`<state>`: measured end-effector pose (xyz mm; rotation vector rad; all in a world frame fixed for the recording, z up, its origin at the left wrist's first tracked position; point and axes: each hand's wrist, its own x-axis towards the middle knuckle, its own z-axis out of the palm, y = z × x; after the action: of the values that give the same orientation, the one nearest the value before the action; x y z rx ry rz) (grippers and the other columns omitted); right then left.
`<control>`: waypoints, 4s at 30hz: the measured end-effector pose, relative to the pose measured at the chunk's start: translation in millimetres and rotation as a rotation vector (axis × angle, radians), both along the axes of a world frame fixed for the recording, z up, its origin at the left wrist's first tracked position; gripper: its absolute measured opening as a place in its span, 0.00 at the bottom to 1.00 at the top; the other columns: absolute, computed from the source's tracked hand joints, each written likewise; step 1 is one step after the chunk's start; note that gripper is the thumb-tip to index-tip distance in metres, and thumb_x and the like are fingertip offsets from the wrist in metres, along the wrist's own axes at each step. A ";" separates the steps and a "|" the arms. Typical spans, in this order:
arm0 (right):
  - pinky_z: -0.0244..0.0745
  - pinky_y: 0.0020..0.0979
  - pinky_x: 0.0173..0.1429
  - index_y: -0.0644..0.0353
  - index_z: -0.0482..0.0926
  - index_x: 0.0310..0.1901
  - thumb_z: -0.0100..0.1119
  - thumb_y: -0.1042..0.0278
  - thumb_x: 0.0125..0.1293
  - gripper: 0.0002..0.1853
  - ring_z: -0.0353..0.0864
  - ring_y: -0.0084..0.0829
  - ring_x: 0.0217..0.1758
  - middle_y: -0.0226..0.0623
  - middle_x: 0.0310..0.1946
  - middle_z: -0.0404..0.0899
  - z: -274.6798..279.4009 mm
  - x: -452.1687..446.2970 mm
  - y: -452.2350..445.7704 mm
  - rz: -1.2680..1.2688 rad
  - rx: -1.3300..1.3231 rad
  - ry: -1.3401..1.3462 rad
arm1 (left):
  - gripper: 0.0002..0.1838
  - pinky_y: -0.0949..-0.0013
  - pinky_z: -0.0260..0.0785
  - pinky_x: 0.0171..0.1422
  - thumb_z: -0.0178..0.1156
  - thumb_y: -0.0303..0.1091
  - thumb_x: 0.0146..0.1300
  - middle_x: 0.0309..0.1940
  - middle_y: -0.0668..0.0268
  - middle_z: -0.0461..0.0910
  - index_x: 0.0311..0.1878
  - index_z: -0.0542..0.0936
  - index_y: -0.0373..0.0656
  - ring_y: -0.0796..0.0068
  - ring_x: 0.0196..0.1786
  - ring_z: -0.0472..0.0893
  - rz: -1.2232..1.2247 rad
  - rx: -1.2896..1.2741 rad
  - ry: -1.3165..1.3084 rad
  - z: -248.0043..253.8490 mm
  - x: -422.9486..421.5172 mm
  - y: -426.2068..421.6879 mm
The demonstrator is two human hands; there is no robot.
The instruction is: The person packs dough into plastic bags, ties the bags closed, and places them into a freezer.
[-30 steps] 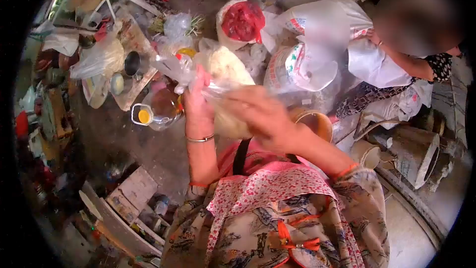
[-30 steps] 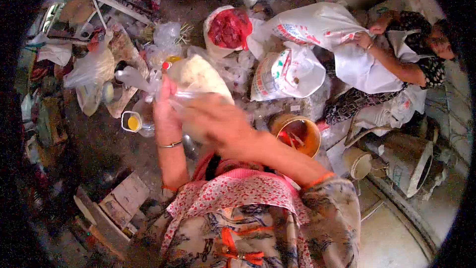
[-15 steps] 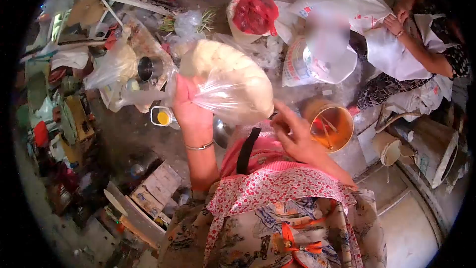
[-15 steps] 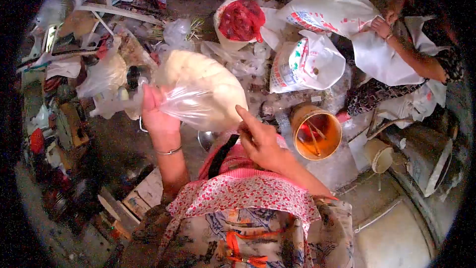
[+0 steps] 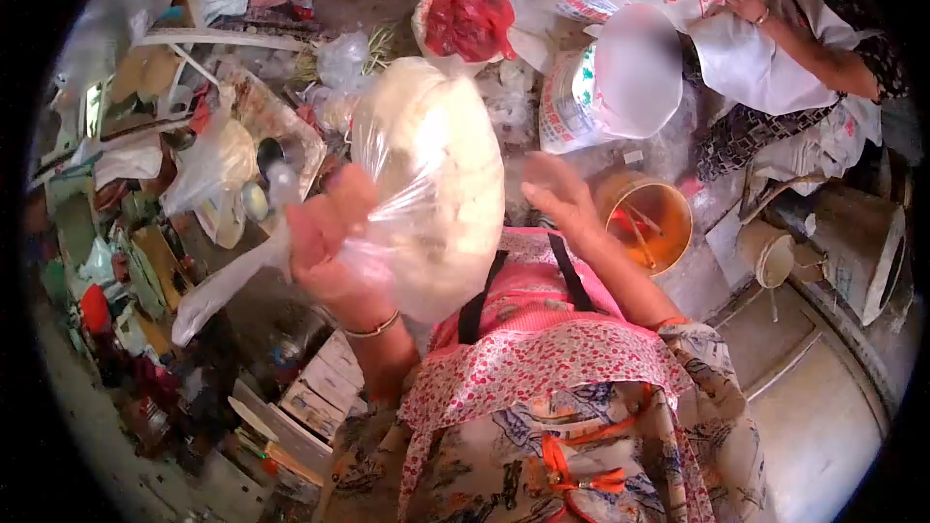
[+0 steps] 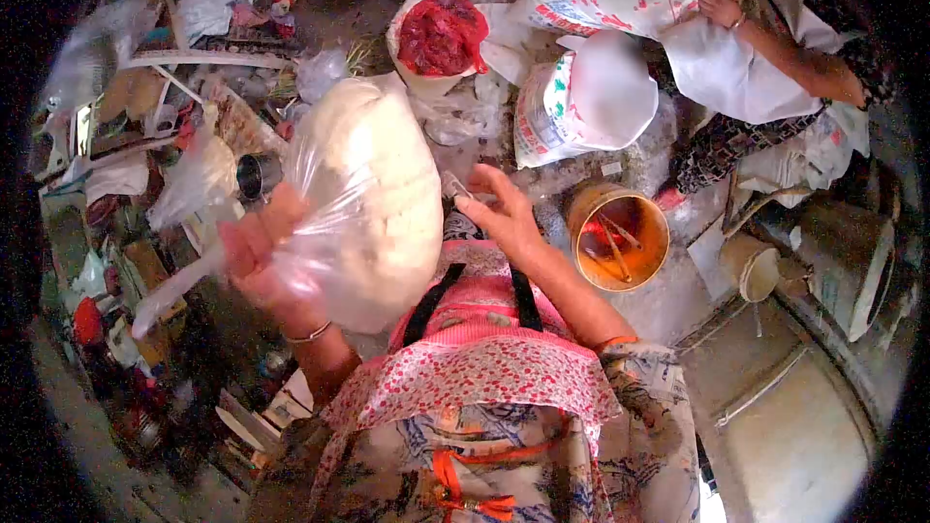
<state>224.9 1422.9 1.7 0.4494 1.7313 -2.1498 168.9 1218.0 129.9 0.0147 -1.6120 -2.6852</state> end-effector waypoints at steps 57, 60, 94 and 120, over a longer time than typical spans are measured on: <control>0.66 0.26 0.25 0.59 0.72 0.25 0.50 0.65 0.51 0.07 0.74 0.26 0.24 0.30 0.19 0.72 -91.4 -141.6 -111.6 0.120 0.161 -0.516 | 0.20 0.73 0.49 0.31 0.41 0.37 0.61 0.13 0.70 0.53 0.12 0.55 0.48 0.77 0.21 0.54 0.685 0.172 -0.157 19.7 -117.3 -254.0; 0.58 0.33 0.11 0.60 0.68 0.30 0.46 0.60 0.55 0.10 0.69 0.32 0.13 0.40 0.18 0.70 -165.5 -91.1 -9.1 -0.243 0.151 -0.871 | 0.21 0.74 0.48 0.29 0.41 0.35 0.61 0.13 0.71 0.51 0.12 0.53 0.48 0.79 0.21 0.52 0.760 0.243 -0.204 20.9 -129.8 -270.3; 0.73 0.32 0.21 0.63 0.74 0.25 0.48 0.67 0.52 0.09 0.77 0.30 0.22 0.39 0.21 0.76 -222.1 -634.3 -72.6 0.522 0.473 -0.602 | 0.11 0.76 0.57 0.28 0.47 0.28 0.56 0.17 0.69 0.64 0.18 0.67 0.42 0.78 0.23 0.64 0.865 0.013 -0.300 -21.5 -570.9 -333.8; 0.66 0.28 0.19 0.59 0.73 0.25 0.53 0.63 0.52 0.08 0.75 0.28 0.21 0.37 0.22 0.76 -120.5 -982.1 -234.2 0.508 0.469 -0.517 | 0.18 0.73 0.62 0.33 0.48 0.42 0.59 0.15 0.74 0.62 0.15 0.63 0.48 0.80 0.23 0.65 0.648 0.378 -0.561 -6.7 -1012.9 -403.0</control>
<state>-757.2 1188.7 -118.8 0.5475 1.7783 -1.1508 -844.0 815.0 123.2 1.1541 -0.8787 -2.4846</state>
